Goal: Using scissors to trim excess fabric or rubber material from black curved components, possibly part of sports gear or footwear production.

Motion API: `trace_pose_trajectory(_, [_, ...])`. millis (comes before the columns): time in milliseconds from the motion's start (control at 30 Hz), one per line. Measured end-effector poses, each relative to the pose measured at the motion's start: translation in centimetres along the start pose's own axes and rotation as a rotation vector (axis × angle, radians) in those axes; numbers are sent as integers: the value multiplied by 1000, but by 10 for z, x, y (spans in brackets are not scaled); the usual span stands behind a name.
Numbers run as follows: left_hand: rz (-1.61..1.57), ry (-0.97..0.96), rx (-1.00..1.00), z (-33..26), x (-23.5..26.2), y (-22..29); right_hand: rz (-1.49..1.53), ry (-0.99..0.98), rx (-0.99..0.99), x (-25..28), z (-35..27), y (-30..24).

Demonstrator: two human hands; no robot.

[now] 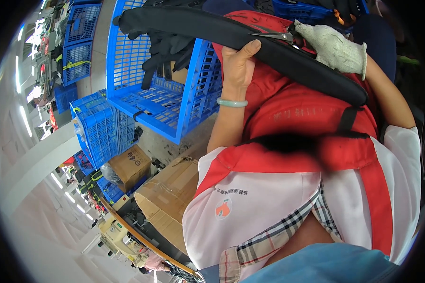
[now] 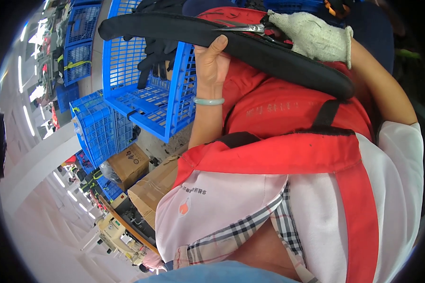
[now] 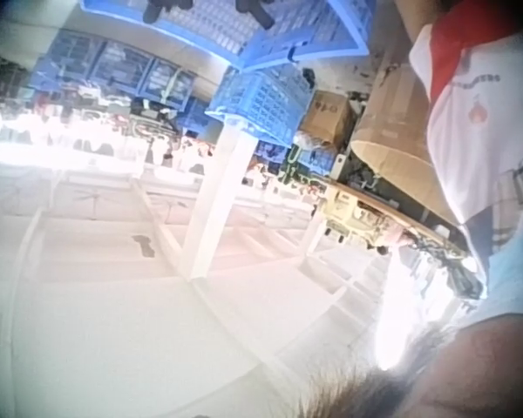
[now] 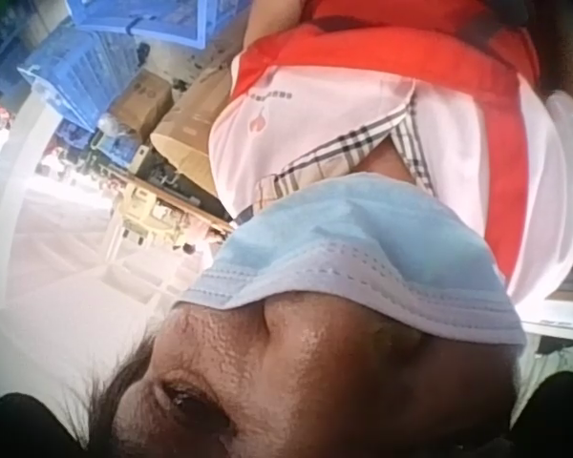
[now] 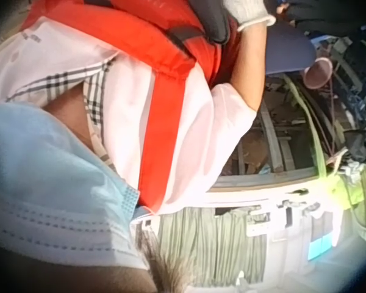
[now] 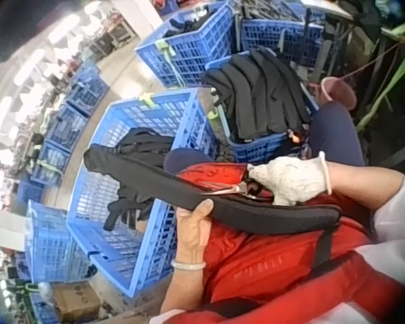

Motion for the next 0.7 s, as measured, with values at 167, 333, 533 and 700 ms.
trace_pose_trajectory(167, [33,-26,3,2,-4,-7,-300,181,246,-7,-2,7])
trace_pose_trajectory(333, [3,-9,10,0,-1,-8,-189,78,114,-9,-1,-3])
trace_pose_trajectory(533, [-23,-25,44,-1,0,-13,-115,96,97,-14,2,6])
trace_pose_trajectory(700, [-47,9,33,2,11,-2,-109,97,7,-9,5,-11])
Point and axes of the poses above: each hand's wrist, its own z-axis towards the middle knuckle, its own x-axis out of the back of the hand, y = z × x, the point moved 1 cm from there along z, towards the middle knuckle, and after that the axes turned 1 degree about y, right-handed, at the moved point
